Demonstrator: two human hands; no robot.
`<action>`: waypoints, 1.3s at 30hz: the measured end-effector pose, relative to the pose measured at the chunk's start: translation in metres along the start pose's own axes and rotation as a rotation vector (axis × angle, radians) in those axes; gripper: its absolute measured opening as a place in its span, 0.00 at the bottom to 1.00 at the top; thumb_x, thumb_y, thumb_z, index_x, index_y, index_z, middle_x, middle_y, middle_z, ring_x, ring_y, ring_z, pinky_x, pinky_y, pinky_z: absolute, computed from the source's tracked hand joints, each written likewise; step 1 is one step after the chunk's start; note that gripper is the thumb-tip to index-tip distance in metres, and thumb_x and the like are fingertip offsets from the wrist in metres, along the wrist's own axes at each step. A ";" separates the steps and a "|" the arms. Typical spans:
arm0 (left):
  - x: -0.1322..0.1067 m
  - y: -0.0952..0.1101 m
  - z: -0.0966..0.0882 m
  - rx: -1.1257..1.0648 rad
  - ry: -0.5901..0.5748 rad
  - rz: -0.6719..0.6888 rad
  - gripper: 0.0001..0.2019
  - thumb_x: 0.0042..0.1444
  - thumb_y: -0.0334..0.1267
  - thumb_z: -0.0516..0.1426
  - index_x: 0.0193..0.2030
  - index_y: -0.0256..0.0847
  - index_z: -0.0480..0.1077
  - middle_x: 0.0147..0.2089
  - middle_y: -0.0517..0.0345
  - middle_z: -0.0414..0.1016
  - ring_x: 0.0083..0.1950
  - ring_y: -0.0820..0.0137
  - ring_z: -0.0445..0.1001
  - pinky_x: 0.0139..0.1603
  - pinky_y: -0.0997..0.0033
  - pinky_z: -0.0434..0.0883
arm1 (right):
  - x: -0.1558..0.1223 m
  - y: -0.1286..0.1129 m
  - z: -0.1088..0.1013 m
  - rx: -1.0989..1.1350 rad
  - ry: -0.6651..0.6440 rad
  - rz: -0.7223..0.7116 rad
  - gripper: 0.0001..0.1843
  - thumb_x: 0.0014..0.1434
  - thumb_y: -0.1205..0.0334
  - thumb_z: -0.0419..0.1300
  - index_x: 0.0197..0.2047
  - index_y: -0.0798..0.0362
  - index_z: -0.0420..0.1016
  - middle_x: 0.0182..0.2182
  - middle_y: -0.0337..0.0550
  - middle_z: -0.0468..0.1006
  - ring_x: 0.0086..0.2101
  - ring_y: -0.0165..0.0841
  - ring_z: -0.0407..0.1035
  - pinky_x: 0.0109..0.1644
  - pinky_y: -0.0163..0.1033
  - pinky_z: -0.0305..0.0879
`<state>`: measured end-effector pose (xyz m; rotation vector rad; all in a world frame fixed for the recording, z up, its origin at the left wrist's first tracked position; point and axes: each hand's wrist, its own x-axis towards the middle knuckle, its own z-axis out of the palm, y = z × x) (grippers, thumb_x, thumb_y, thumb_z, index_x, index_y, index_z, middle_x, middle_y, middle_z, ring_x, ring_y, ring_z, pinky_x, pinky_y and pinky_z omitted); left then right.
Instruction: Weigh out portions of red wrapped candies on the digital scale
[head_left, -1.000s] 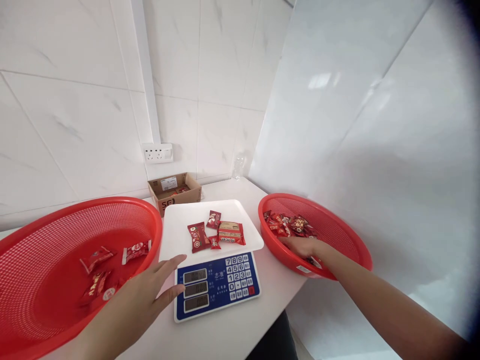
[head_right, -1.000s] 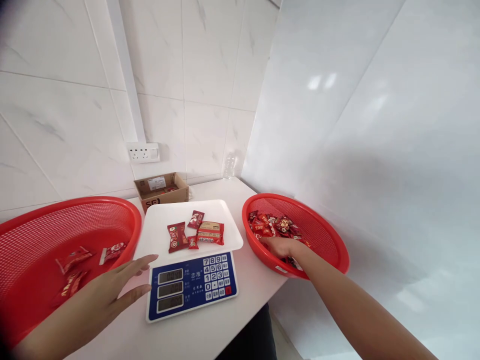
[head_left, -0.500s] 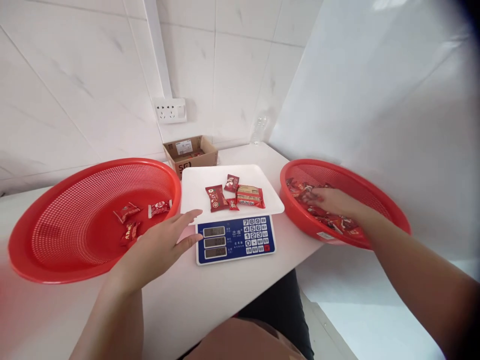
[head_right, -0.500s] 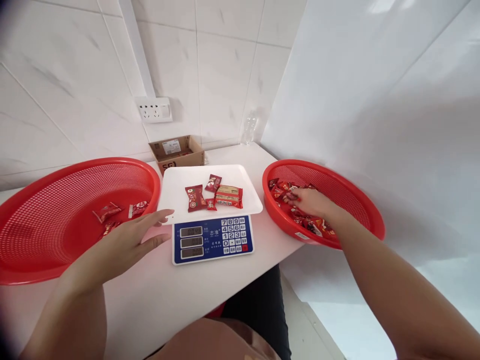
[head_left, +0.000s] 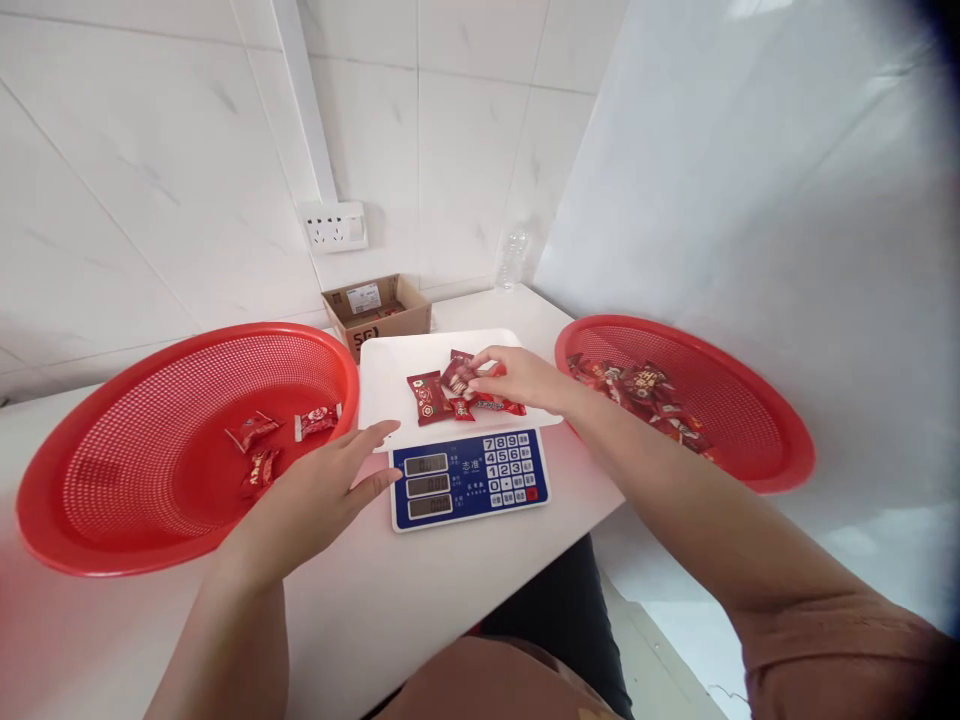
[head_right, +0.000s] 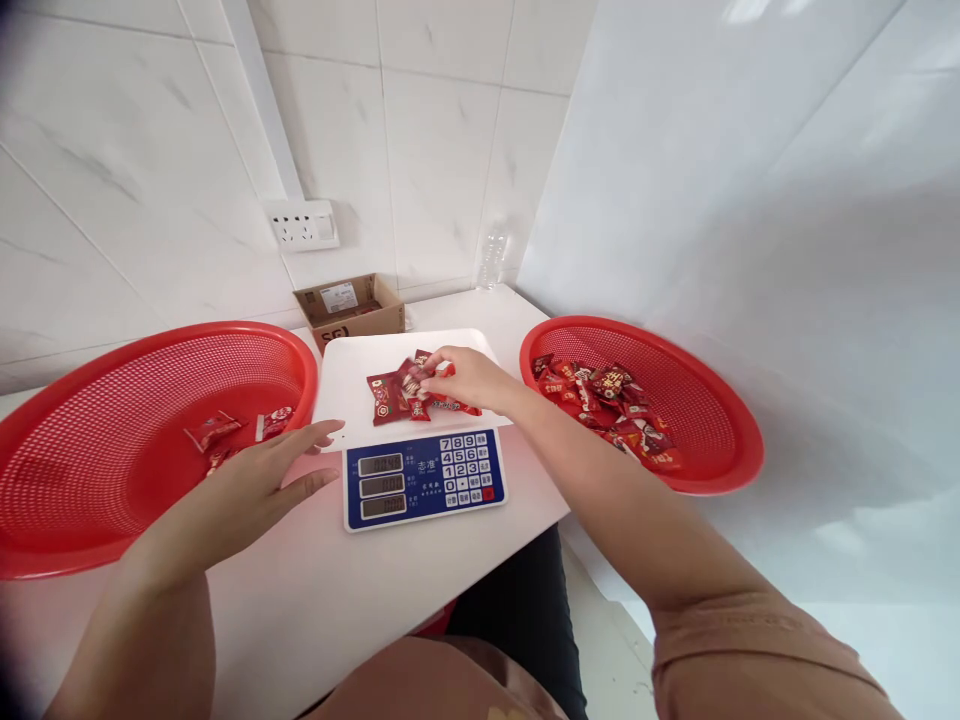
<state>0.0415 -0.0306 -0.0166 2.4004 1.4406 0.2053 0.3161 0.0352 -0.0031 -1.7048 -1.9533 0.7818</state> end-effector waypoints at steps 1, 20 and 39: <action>-0.001 0.000 0.000 -0.008 -0.001 -0.008 0.27 0.62 0.56 0.43 0.65 0.51 0.53 0.59 0.56 0.70 0.58 0.59 0.69 0.54 0.56 0.68 | 0.004 -0.002 0.004 0.024 -0.006 -0.013 0.16 0.53 0.56 0.61 0.45 0.52 0.73 0.40 0.43 0.79 0.34 0.32 0.73 0.39 0.37 0.65; 0.000 -0.004 0.002 -0.005 0.019 0.016 0.27 0.62 0.56 0.43 0.65 0.50 0.53 0.61 0.55 0.68 0.59 0.57 0.69 0.53 0.54 0.69 | -0.068 0.025 0.027 0.354 0.191 0.072 0.14 0.54 0.55 0.58 0.43 0.50 0.73 0.33 0.39 0.77 0.27 0.30 0.69 0.34 0.39 0.67; 0.004 0.032 0.012 -0.434 0.228 0.166 0.12 0.63 0.43 0.49 0.52 0.53 0.67 0.38 0.65 0.78 0.36 0.74 0.75 0.34 0.76 0.70 | -0.083 -0.043 0.086 0.691 -0.030 -0.236 0.21 0.65 0.53 0.47 0.61 0.40 0.58 0.46 0.42 0.73 0.28 0.27 0.70 0.33 0.38 0.72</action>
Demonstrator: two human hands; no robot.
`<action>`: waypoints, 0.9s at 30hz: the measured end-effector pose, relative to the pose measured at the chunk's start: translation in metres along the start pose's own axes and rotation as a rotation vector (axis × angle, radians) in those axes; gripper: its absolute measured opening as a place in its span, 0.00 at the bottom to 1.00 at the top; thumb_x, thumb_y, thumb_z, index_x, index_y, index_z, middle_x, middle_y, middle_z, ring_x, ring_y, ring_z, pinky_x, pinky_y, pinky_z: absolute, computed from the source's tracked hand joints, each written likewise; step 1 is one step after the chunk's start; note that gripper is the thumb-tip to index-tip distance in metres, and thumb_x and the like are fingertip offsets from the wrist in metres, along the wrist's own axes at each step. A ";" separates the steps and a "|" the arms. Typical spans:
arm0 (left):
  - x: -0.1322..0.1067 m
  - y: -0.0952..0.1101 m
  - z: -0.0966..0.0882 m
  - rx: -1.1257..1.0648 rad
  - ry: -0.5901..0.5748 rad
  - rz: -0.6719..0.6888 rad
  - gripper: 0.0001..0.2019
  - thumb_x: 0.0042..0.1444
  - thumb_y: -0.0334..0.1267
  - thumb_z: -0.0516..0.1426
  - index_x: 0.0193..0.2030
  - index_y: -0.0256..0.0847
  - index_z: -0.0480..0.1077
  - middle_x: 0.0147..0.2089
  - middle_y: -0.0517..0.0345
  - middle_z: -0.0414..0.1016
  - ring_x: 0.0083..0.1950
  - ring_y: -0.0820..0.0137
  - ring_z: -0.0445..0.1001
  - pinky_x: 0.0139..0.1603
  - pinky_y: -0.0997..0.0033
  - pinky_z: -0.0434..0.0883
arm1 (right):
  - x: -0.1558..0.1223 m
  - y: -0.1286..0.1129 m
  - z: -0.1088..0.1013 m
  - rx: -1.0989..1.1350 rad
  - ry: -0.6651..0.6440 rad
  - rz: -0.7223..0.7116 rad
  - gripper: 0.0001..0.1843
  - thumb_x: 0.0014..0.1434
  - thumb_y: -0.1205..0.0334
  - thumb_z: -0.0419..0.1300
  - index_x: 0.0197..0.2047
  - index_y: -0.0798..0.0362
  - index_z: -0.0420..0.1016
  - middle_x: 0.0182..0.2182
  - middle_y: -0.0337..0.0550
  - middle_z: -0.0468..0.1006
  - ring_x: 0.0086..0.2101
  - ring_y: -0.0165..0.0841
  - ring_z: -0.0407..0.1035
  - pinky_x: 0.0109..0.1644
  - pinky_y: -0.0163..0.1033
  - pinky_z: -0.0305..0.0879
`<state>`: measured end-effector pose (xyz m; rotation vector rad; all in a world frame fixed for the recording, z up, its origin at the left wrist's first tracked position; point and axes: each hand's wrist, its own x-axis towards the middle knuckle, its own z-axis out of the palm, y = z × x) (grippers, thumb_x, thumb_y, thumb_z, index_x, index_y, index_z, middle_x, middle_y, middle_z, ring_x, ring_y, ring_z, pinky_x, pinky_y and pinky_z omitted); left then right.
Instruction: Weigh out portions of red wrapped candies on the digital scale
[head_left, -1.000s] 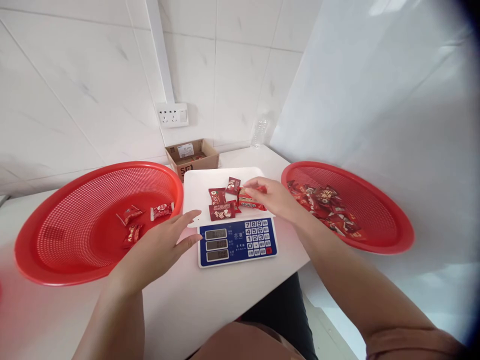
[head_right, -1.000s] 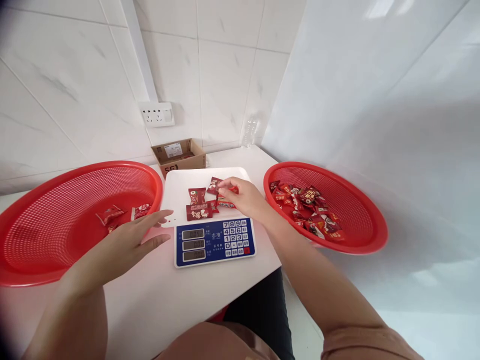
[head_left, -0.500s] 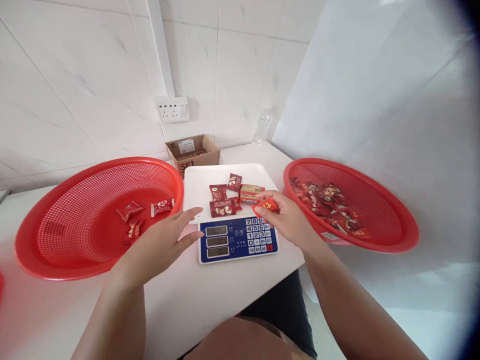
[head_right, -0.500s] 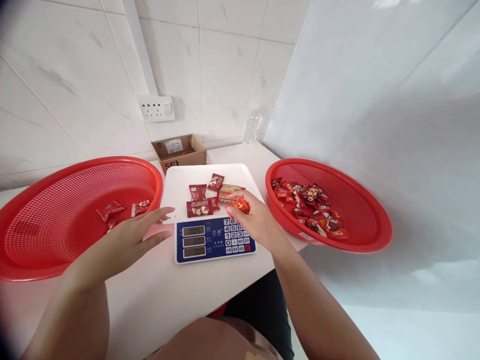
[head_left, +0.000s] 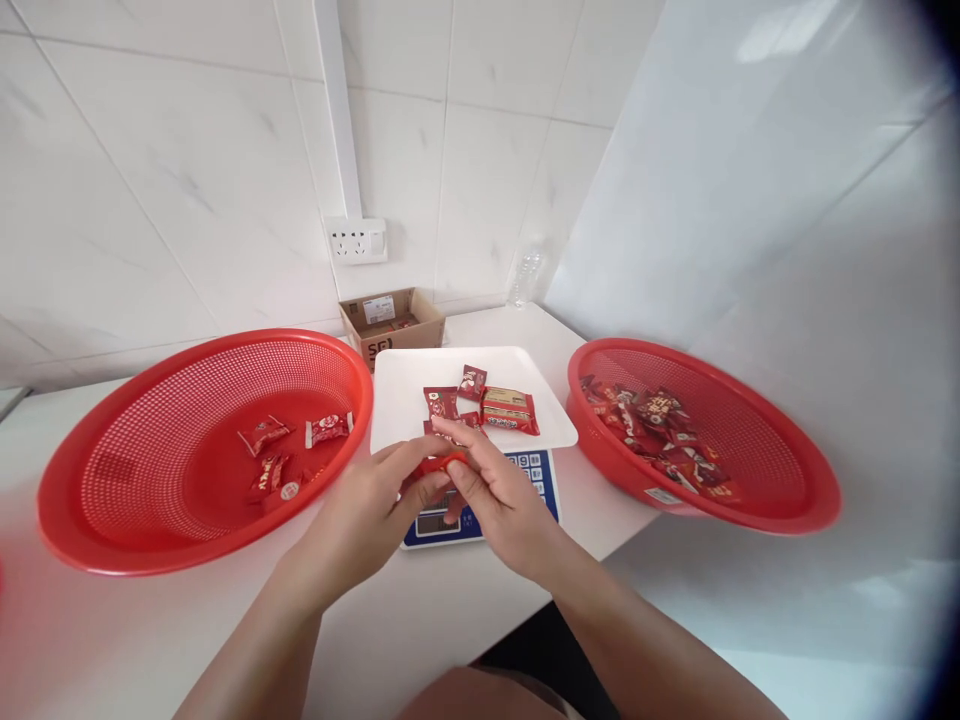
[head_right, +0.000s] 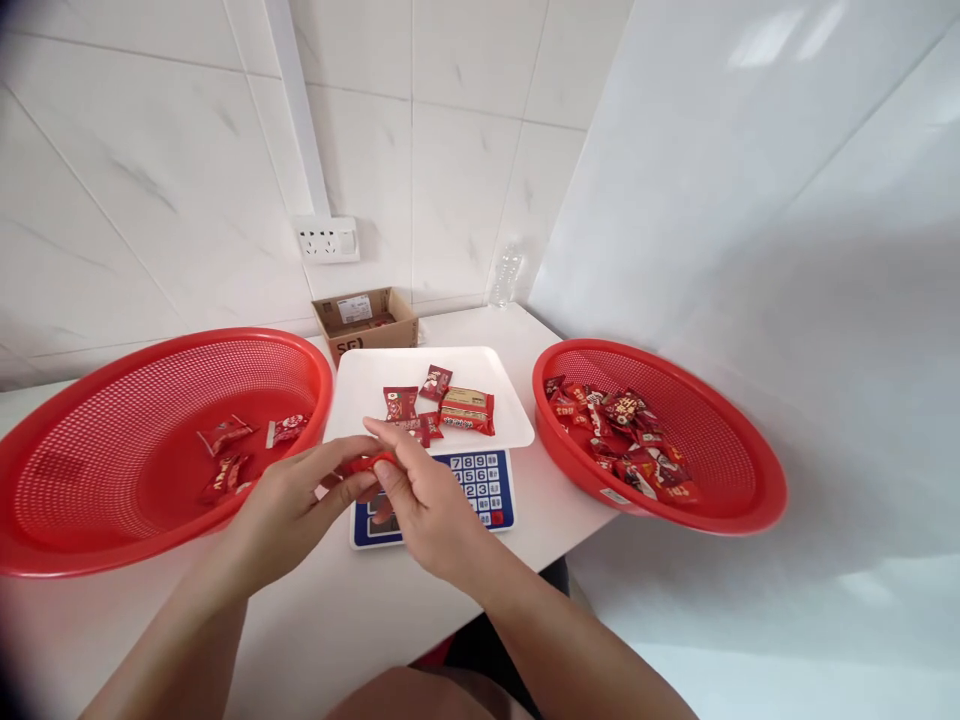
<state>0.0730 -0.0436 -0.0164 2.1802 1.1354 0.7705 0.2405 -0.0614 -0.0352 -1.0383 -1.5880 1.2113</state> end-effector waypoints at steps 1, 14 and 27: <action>0.000 0.000 0.000 -0.011 0.039 0.012 0.11 0.62 0.42 0.50 0.50 0.53 0.68 0.38 0.65 0.78 0.35 0.75 0.75 0.33 0.77 0.69 | 0.001 0.001 0.000 0.005 -0.005 0.001 0.22 0.65 0.53 0.47 0.62 0.39 0.56 0.46 0.42 0.74 0.30 0.28 0.71 0.33 0.38 0.72; -0.003 -0.005 -0.026 0.022 0.424 -0.167 0.12 0.57 0.49 0.53 0.41 0.46 0.71 0.36 0.61 0.79 0.34 0.70 0.76 0.32 0.74 0.73 | 0.049 0.031 -0.037 -1.031 0.089 -0.035 0.21 0.58 0.66 0.57 0.56 0.52 0.69 0.51 0.50 0.75 0.54 0.47 0.60 0.55 0.56 0.57; -0.003 -0.006 -0.025 0.014 0.392 -0.175 0.13 0.58 0.50 0.53 0.41 0.46 0.71 0.38 0.61 0.79 0.36 0.70 0.76 0.32 0.74 0.72 | 0.067 0.014 -0.059 -0.573 0.300 -0.003 0.15 0.57 0.65 0.56 0.48 0.51 0.73 0.46 0.44 0.78 0.46 0.35 0.72 0.52 0.43 0.65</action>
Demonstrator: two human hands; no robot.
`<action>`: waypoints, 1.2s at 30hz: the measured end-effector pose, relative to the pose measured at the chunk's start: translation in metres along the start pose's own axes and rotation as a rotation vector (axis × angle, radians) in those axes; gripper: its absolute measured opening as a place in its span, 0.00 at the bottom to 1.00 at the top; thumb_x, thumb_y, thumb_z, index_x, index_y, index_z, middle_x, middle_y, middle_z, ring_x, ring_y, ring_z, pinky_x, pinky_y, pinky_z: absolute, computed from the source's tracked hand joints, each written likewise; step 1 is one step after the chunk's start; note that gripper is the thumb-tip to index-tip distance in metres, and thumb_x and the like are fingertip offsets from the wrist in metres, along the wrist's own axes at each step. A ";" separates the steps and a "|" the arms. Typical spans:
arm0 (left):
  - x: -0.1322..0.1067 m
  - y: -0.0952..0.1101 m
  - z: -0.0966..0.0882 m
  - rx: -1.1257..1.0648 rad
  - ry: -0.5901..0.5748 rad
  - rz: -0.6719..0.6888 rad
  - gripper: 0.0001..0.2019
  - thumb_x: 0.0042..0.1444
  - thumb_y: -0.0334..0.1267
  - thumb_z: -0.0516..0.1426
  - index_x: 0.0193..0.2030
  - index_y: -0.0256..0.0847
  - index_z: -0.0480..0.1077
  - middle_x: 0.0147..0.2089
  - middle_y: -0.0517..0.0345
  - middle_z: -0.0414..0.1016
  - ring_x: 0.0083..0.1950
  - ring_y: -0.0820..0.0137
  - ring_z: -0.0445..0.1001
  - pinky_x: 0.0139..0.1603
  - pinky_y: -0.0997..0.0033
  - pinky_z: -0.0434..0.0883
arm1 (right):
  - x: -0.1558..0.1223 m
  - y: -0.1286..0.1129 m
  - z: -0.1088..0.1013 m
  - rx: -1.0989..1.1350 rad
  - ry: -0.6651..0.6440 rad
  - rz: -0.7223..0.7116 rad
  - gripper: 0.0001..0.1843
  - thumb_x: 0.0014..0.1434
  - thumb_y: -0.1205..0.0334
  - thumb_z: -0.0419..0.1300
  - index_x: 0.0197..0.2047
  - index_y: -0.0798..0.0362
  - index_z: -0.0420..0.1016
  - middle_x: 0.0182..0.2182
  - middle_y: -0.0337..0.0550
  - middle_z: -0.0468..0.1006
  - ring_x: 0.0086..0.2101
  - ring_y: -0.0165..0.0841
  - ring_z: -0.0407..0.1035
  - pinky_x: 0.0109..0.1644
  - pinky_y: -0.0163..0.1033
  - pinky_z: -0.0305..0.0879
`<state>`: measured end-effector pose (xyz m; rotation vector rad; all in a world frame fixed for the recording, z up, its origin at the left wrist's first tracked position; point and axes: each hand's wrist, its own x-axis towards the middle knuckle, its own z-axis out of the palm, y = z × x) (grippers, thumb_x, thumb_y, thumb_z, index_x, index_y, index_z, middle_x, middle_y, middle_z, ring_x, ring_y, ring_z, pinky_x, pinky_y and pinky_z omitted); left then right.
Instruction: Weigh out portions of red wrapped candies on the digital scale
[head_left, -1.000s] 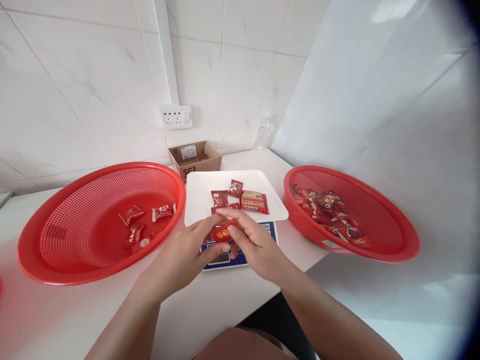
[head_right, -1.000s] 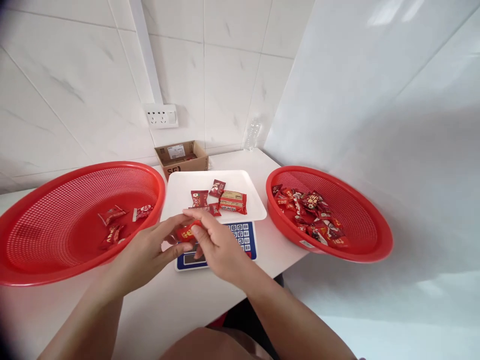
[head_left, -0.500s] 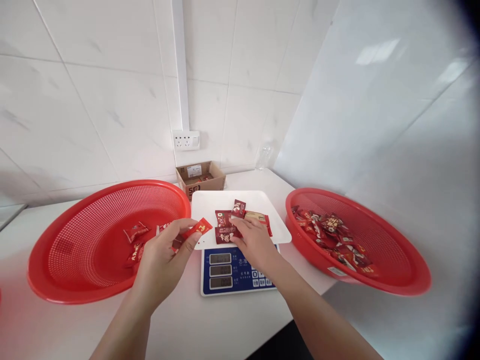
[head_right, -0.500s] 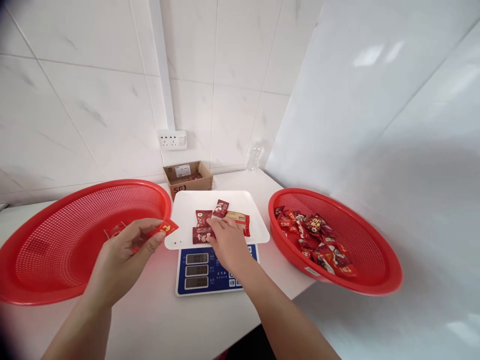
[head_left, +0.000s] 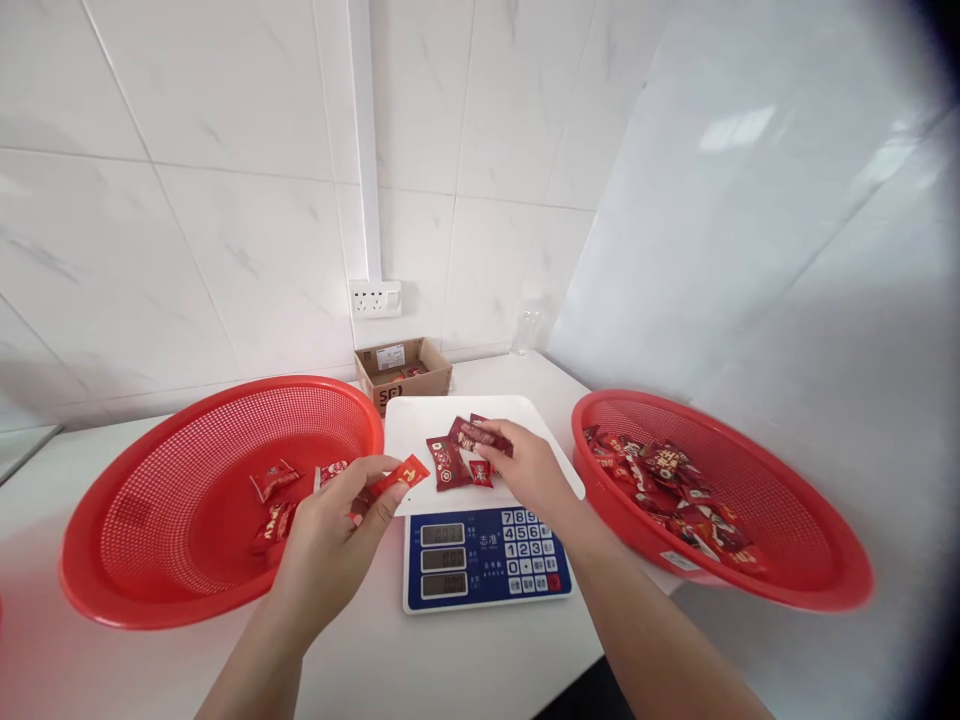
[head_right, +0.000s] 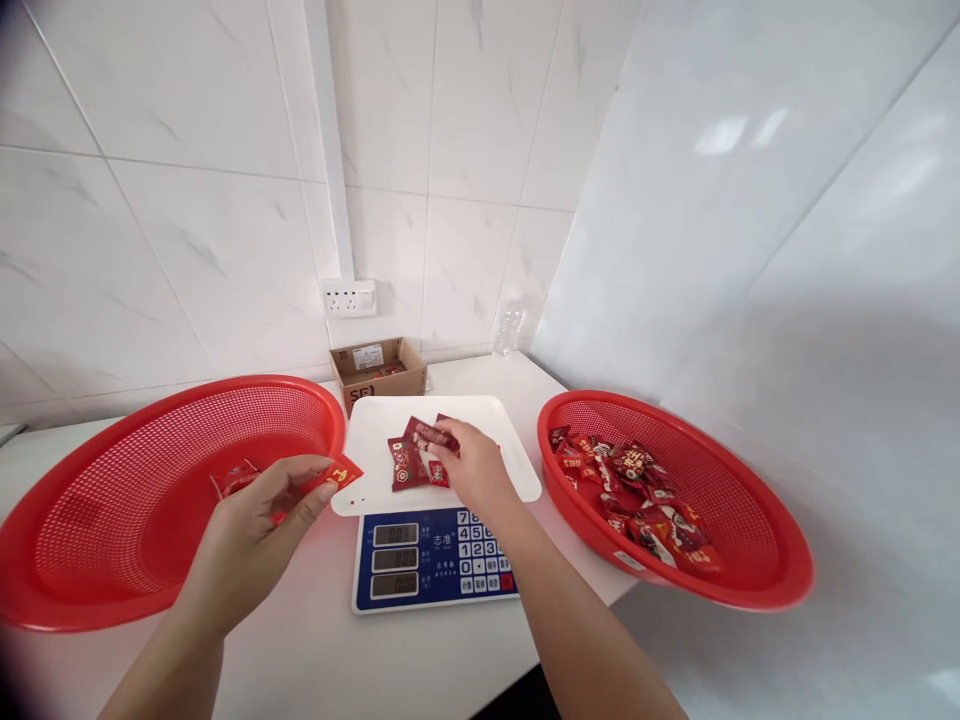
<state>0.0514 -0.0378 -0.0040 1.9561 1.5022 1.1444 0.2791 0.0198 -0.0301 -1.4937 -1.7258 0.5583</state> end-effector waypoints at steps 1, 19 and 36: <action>0.000 0.000 0.000 0.004 -0.005 0.005 0.13 0.58 0.50 0.53 0.41 0.46 0.71 0.38 0.61 0.79 0.36 0.69 0.76 0.32 0.74 0.72 | 0.006 0.002 -0.001 -0.011 0.017 0.004 0.15 0.58 0.65 0.55 0.48 0.50 0.73 0.46 0.44 0.78 0.45 0.34 0.72 0.51 0.43 0.66; 0.002 -0.005 0.001 0.095 -0.164 0.083 0.13 0.61 0.47 0.50 0.44 0.48 0.72 0.40 0.59 0.78 0.39 0.68 0.76 0.38 0.72 0.72 | -0.020 0.012 -0.014 -0.035 0.012 -0.025 0.15 0.60 0.56 0.52 0.47 0.47 0.75 0.46 0.43 0.78 0.46 0.37 0.71 0.49 0.44 0.66; 0.001 -0.005 -0.003 0.180 -0.308 0.070 0.11 0.61 0.46 0.49 0.43 0.47 0.69 0.41 0.60 0.78 0.42 0.67 0.76 0.40 0.70 0.70 | -0.068 -0.011 -0.022 0.058 -0.055 0.003 0.11 0.60 0.54 0.54 0.30 0.49 0.72 0.26 0.37 0.76 0.27 0.31 0.68 0.31 0.34 0.61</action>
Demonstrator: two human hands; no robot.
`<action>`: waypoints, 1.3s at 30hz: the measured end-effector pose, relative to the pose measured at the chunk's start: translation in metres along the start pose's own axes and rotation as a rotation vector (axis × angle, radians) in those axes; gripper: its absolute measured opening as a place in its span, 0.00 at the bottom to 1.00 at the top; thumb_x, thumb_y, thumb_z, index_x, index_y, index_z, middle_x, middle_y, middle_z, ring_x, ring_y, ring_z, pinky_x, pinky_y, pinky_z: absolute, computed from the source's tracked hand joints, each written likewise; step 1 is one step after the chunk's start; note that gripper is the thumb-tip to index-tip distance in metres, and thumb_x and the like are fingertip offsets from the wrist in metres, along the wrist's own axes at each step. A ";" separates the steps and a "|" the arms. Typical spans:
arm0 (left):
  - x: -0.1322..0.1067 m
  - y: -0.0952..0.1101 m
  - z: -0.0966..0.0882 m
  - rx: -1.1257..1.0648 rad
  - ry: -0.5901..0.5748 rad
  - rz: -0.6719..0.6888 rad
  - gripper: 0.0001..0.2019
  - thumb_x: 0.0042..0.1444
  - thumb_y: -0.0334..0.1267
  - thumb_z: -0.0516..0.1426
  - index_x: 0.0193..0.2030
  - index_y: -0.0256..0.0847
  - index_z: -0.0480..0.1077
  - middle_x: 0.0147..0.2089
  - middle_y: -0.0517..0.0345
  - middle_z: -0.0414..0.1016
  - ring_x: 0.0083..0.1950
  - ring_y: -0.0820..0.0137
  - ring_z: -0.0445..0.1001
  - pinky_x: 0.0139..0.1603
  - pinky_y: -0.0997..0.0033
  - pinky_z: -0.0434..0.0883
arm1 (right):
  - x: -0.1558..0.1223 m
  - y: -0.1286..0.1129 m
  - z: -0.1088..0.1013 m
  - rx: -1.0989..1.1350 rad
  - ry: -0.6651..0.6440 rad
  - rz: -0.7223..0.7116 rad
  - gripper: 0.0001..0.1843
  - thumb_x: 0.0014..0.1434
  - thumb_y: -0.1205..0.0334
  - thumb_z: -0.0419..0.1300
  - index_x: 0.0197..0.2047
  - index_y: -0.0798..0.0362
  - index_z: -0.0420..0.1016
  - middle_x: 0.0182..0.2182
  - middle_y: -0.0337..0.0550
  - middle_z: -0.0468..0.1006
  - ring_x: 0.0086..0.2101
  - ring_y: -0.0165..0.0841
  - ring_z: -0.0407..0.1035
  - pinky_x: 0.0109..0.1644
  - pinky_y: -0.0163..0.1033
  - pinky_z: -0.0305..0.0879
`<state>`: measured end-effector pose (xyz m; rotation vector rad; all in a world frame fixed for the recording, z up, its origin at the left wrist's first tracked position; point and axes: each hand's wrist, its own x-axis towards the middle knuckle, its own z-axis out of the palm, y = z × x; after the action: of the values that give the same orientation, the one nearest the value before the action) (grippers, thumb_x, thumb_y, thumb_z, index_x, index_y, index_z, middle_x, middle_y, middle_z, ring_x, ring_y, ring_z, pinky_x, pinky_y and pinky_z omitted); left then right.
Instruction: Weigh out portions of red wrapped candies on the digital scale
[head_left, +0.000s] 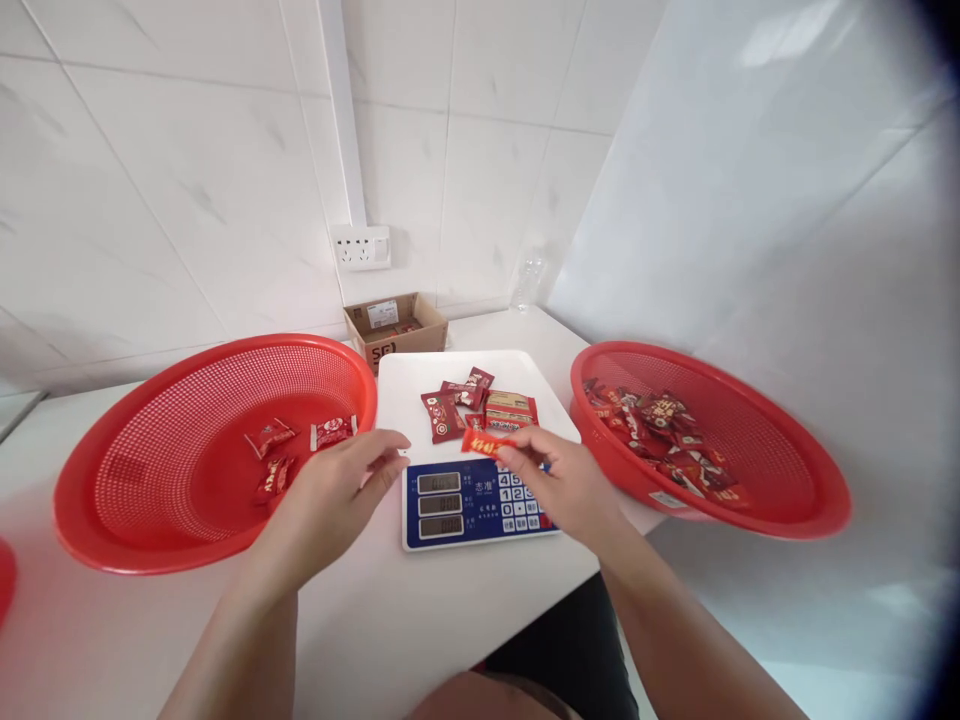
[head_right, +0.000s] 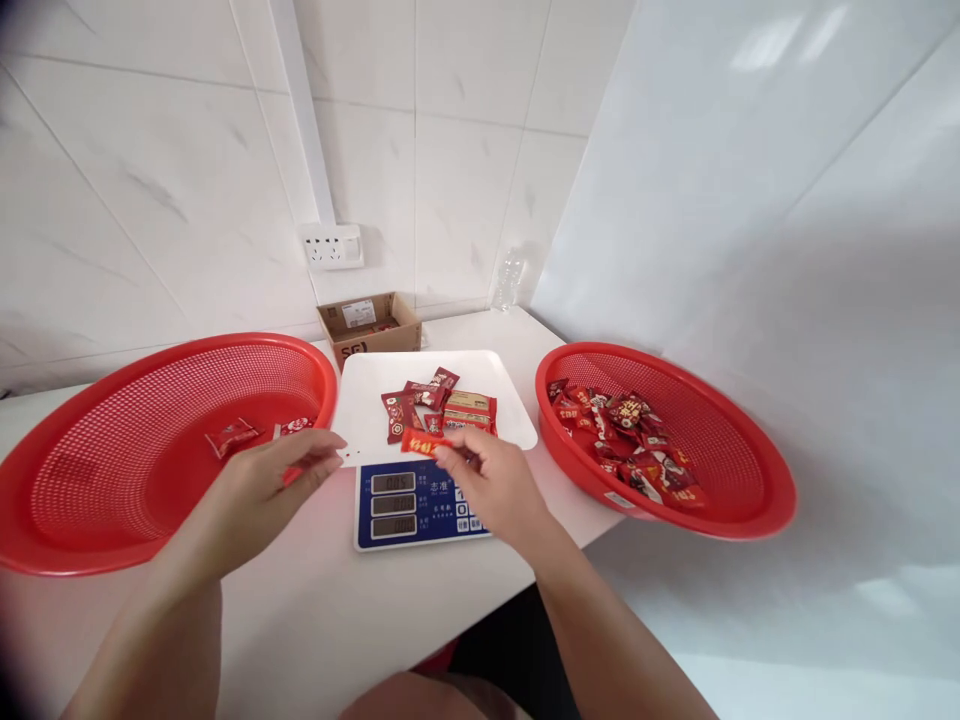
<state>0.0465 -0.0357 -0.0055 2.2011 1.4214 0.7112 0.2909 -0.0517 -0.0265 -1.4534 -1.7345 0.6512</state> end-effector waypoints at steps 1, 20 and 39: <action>0.000 -0.001 -0.002 -0.008 0.038 -0.015 0.11 0.61 0.46 0.49 0.42 0.47 0.69 0.40 0.60 0.78 0.42 0.67 0.76 0.39 0.71 0.70 | 0.000 0.001 -0.005 0.009 0.040 0.023 0.11 0.59 0.54 0.54 0.30 0.49 0.72 0.26 0.37 0.76 0.27 0.31 0.68 0.31 0.34 0.62; -0.001 0.003 0.001 -0.054 -0.029 0.007 0.12 0.60 0.49 0.51 0.43 0.48 0.71 0.39 0.63 0.78 0.41 0.70 0.75 0.37 0.75 0.70 | -0.007 -0.004 -0.012 0.014 -0.016 -0.007 0.10 0.59 0.55 0.55 0.31 0.51 0.72 0.25 0.37 0.76 0.26 0.29 0.67 0.29 0.33 0.62; 0.000 0.012 0.014 -0.086 -0.355 0.217 0.17 0.65 0.43 0.45 0.24 0.41 0.57 0.25 0.65 0.60 0.27 0.76 0.57 0.26 0.75 0.55 | -0.018 -0.013 0.010 -0.025 -0.240 -0.162 0.11 0.62 0.59 0.53 0.31 0.52 0.72 0.25 0.37 0.73 0.27 0.28 0.64 0.30 0.32 0.56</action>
<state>0.0629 -0.0415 -0.0092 2.2948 0.9717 0.4119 0.2762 -0.0713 -0.0260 -1.2755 -2.0278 0.7429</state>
